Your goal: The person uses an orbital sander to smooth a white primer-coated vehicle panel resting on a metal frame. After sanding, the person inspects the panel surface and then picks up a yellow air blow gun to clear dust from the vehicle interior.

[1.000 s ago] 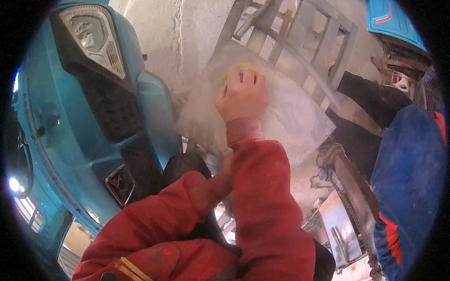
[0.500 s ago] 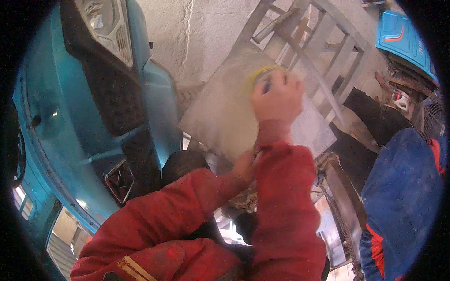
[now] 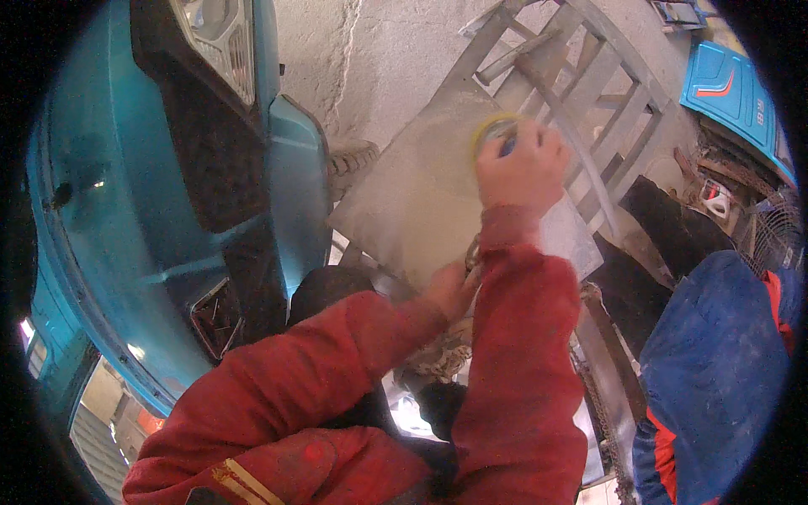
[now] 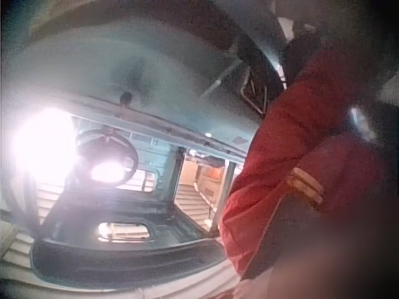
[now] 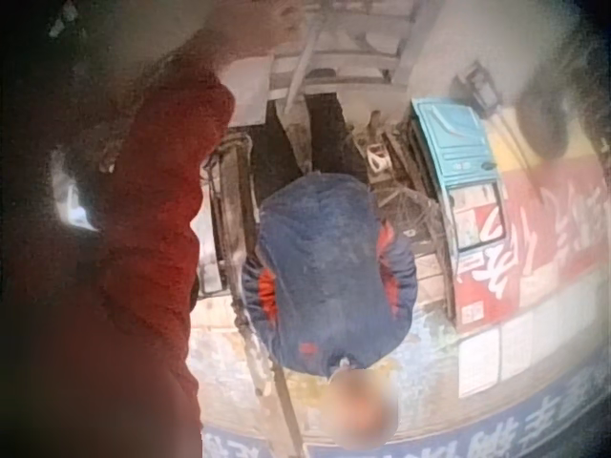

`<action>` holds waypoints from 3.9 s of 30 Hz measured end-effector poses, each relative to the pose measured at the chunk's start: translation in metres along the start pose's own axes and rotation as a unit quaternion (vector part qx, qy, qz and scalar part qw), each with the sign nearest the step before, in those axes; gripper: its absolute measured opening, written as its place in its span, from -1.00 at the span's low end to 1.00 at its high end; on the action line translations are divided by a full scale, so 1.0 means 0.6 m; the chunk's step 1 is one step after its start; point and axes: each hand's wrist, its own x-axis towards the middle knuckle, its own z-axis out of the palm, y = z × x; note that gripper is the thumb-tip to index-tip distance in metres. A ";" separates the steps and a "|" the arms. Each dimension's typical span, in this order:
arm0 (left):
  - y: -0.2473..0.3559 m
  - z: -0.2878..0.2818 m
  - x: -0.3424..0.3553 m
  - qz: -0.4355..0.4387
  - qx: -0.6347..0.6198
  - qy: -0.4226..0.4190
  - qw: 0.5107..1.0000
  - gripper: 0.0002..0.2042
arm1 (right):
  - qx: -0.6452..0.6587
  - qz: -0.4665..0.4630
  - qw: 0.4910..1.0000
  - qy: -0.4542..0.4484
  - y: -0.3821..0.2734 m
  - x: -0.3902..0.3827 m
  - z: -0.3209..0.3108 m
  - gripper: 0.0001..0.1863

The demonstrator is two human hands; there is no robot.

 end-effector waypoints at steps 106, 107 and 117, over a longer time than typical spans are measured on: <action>-0.022 0.050 -0.035 -0.008 0.009 -0.106 0.994 -0.48 | 0.020 0.050 0.996 -0.074 0.088 -0.096 -0.020 -0.81; -0.021 0.050 -0.036 0.009 0.018 -0.116 0.993 -0.48 | 0.005 0.064 0.995 -0.074 0.104 -0.098 -0.026 -0.81; 0.008 0.056 -0.054 -0.007 -0.014 -0.135 0.991 -0.56 | 0.012 0.099 0.993 -0.064 0.142 -0.113 -0.037 -0.79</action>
